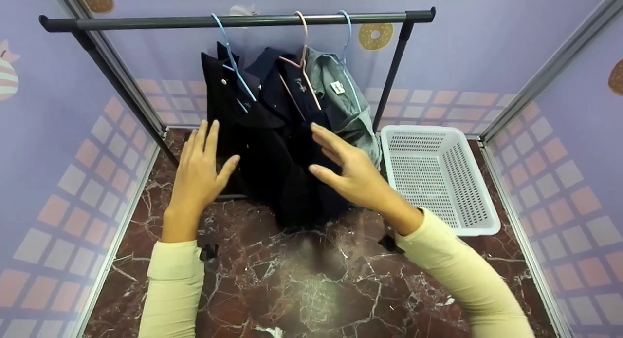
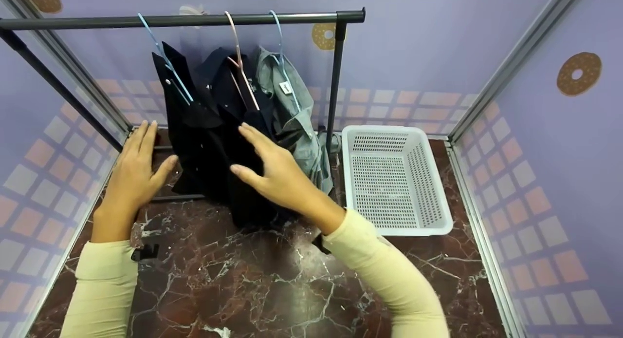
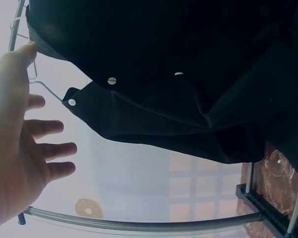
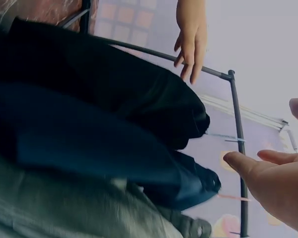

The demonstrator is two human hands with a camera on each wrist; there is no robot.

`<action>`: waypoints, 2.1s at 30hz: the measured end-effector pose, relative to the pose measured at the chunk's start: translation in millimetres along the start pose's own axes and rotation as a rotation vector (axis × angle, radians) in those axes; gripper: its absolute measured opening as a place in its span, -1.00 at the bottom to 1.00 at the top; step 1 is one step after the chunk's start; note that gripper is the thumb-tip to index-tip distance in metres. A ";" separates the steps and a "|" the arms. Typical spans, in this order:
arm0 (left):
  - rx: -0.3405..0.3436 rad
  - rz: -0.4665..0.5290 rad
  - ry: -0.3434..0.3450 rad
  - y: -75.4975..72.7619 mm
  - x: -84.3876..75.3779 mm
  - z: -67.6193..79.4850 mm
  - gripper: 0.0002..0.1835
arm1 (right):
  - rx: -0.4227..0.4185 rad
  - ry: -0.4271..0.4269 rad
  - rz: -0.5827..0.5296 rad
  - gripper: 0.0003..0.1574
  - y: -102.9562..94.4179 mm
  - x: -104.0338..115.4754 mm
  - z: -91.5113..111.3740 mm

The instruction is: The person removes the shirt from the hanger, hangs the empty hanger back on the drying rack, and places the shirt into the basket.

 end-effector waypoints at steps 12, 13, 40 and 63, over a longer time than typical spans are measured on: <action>-0.033 0.092 -0.037 7.4 13.3 -13.8 -0.19 | -0.003 0.137 0.070 -0.08 48.2 -26.0 -30.6; -0.034 0.101 -0.043 7.7 14.4 -14.6 -0.19 | -0.002 0.140 0.101 -0.08 51.8 -28.0 -33.4; 0.007 0.206 -0.186 29.1 44.7 -9.8 -0.31 | -0.023 0.235 0.331 -0.55 93.2 -62.0 -72.4; -0.129 0.281 -0.138 -4.3 26.2 -48.6 -0.36 | -0.196 0.108 0.445 -0.70 71.7 -39.4 -72.4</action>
Point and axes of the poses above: each hand's wrist, its own z-axis away from the middle knuckle, its own y-axis out of the palm, x = y × z, the point moved 9 cm from there along -z, towards the middle knuckle, and after that the axes turned 15 degrees about -x, right-handed, at the moved point
